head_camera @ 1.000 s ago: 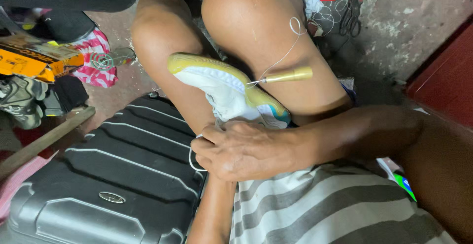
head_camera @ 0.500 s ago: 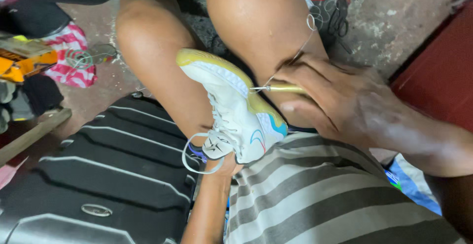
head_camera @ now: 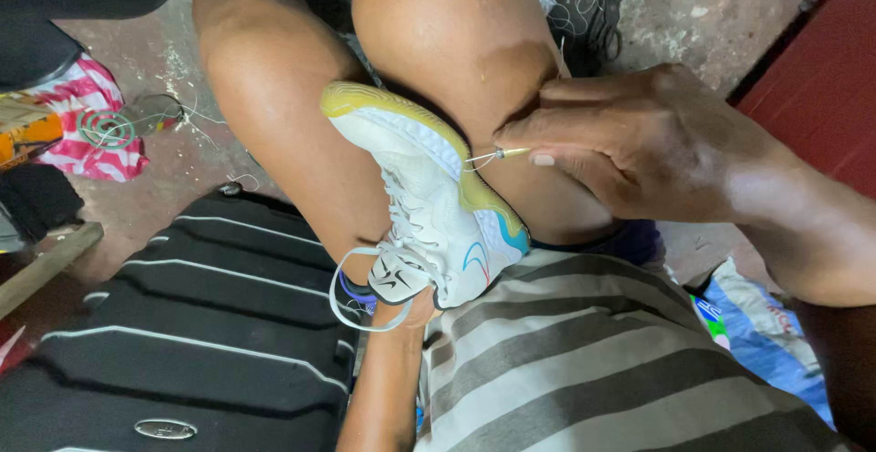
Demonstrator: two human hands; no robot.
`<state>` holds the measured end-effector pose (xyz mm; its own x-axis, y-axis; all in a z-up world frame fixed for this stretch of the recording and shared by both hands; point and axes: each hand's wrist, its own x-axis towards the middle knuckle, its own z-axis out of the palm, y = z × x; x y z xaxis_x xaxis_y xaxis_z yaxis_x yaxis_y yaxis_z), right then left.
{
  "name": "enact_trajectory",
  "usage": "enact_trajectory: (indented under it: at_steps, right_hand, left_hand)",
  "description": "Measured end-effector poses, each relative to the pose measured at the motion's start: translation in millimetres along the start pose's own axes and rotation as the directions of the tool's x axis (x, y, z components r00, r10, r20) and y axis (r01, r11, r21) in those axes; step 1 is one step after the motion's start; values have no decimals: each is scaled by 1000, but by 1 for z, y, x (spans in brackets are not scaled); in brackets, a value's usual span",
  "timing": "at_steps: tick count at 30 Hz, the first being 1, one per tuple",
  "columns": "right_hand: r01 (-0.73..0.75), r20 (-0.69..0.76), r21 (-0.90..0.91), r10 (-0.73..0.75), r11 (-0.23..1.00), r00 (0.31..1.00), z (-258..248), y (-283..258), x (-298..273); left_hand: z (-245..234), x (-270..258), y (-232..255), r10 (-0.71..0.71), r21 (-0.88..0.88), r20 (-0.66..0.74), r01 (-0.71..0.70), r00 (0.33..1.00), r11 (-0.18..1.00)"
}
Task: The person sits on the floor and repairs a white sneaker by stitching the sole to the upper. They use a curved awl to pierce the shoe material and a needle with white thread to sew the sections together, repeatedly pulling the thread tight.
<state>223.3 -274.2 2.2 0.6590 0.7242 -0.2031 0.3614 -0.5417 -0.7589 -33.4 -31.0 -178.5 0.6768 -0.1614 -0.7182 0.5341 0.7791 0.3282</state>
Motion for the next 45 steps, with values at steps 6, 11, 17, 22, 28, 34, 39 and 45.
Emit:
enact_trajectory:
  at_steps: [6, 11, 17, 22, 28, 34, 39, 45]
  right_hand:
    - [82, 40, 97, -87, 992, 995, -7, 4, 9]
    - [-21, 196, 168, -13, 986, 980, -15, 11, 16]
    - [-13, 247, 153, -26, 988, 969, -17, 16, 19]
    - [-33, 306, 90, 4, 995, 952, -16, 23, 21]
    - [47, 312, 59, -63, 997, 948, -19, 23, 26]
    - [77, 331, 87, -102, 993, 938, -19, 28, 31]
    - [148, 283, 91, -168, 985, 944, -17, 31, 31]
    - [65, 203, -74, -49, 995, 978, -1, 4, 11]
  left_hand:
    - [-2, -2, 2, 4, -7, -13, -4, 1000, 1000]
    - [-2, -3, 1, 2, -9, -26, -3, 1000, 1000]
    - [-4, -7, -1, 11, -17, -43, -12, 999, 1000]
    - [-3, -7, -2, 11, -22, -49, -12, 999, 1000]
    - [-5, -9, -2, 13, -26, -58, -15, 998, 1000]
    - [-5, -9, -3, 17, -31, -58, -18, 998, 999]
    - [-5, -7, -1, 24, -31, -61, -26, 998, 999]
    - [-4, -37, -23, 37, -62, -75, -42, 996, 997]
